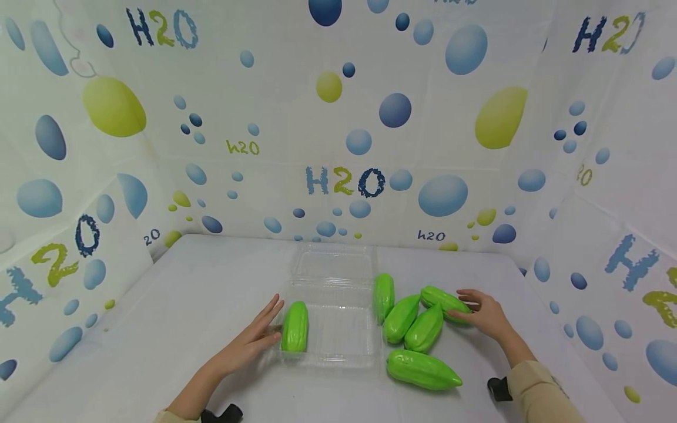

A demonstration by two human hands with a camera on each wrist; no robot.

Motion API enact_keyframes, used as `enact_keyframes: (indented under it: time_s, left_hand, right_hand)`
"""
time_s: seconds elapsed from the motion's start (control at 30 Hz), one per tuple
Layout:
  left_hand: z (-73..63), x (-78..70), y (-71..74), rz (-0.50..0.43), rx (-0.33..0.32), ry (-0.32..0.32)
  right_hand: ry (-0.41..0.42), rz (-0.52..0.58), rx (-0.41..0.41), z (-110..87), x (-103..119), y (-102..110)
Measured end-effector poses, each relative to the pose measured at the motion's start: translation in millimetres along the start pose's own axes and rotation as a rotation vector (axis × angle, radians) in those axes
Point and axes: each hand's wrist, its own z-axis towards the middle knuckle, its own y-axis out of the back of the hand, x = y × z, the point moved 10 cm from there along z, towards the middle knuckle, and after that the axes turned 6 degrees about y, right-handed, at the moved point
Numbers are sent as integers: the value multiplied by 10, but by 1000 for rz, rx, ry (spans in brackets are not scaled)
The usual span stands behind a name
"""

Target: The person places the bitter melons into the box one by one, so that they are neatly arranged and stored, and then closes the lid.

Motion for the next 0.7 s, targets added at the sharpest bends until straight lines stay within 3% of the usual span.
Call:
enact_keyframes:
  time_s: [0.37, 0.7]
  left_hand:
    - [-6, -16, 5, -2, -4, 2]
    - [24, 58, -1, -38, -27, 45]
  right_hand:
    - [-22, -15, 26, 3, -33, -45]
    - [-33, -28, 23, 0, -57, -44]
